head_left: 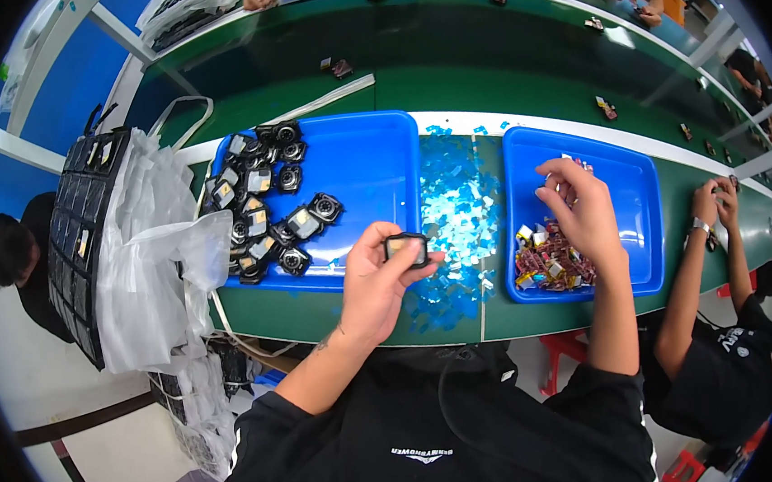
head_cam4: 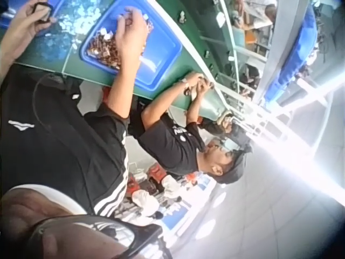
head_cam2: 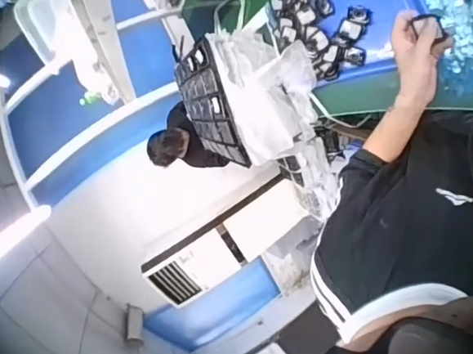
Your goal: Manually assemble small electronic components into casings on a factory assembly line.
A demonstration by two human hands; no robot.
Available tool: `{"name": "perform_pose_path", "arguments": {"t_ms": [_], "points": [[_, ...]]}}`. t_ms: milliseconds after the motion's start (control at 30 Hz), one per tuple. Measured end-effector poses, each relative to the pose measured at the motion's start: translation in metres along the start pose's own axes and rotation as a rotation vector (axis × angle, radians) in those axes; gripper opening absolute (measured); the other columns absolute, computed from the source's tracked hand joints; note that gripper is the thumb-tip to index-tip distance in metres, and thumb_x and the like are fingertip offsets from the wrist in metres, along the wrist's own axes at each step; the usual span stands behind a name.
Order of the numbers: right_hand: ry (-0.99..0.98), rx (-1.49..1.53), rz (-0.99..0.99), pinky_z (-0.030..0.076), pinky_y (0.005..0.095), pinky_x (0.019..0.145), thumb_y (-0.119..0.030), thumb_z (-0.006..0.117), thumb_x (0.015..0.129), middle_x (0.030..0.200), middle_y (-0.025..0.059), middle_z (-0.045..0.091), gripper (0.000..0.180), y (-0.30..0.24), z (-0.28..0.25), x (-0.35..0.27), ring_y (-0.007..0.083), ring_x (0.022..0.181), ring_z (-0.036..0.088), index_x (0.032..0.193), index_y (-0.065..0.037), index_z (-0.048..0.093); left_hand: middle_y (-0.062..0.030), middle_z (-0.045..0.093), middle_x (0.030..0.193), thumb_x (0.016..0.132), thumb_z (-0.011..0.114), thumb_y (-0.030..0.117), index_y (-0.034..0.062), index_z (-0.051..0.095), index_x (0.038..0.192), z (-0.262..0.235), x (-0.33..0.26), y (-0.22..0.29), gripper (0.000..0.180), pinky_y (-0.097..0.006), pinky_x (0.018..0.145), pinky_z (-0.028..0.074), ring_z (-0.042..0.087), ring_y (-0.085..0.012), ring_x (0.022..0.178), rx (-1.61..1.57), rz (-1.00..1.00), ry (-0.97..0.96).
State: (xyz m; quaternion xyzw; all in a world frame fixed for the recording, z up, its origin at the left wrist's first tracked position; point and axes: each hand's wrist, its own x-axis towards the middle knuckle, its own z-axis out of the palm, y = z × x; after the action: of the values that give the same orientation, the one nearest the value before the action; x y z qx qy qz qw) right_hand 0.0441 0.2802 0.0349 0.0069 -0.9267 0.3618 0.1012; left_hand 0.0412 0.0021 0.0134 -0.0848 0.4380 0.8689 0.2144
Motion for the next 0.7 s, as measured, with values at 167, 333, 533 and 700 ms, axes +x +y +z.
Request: {"name": "perform_pose_path", "arguments": {"t_ms": [167,333,533,700], "points": [[0.229,0.826,0.176,0.048,0.0218,0.068,0.003,0.065,0.086,0.084,0.0050,0.067,0.007,-0.017,0.006,-0.031,0.0087,0.078,0.063,0.088,0.000,0.059,-0.0101,0.066,0.097,0.095,0.059,0.005,0.0050,0.051,0.121,0.001,0.011,0.001,0.027,-0.021,0.054,0.042,0.055,-0.0087,0.067,0.111,0.032,-0.077],[0.136,1.095,0.194,0.048,0.0203,0.066,0.002,0.062,0.090,0.086,0.0084,0.067,0.009,-0.046,0.032,-0.049,0.0096,0.077,0.063,0.094,-0.002,0.055,-0.0082,0.061,0.104,0.097,0.057,0.012,0.0092,0.055,0.127,0.026,0.014,-0.003,0.030,-0.024,0.064,0.044,0.054,-0.0097,0.075,0.383,0.187,-0.290],[0.084,1.158,0.205,0.047,0.0199,0.064,0.004,0.062,0.089,0.088,0.0063,0.064,0.009,-0.064,0.051,-0.046,0.0075,0.075,0.060,0.095,0.000,0.057,-0.0028,0.063,0.081,0.081,0.076,0.014,0.0080,0.071,0.089,0.039,0.010,0.002,0.011,-0.032,0.083,0.047,0.052,-0.0130,0.074,0.927,0.460,-0.368],[0.038,1.135,0.216,0.046,0.0193,0.063,0.006,0.064,0.087,0.092,0.0056,0.059,0.010,-0.062,0.058,-0.046,0.0070,0.077,0.058,0.092,0.001,0.058,-0.0051,0.063,0.074,0.080,0.077,0.012,0.0038,0.071,0.086,0.026,0.011,-0.003,0.012,-0.037,0.099,0.042,0.050,-0.0139,0.065,0.835,0.441,-0.323]]}}
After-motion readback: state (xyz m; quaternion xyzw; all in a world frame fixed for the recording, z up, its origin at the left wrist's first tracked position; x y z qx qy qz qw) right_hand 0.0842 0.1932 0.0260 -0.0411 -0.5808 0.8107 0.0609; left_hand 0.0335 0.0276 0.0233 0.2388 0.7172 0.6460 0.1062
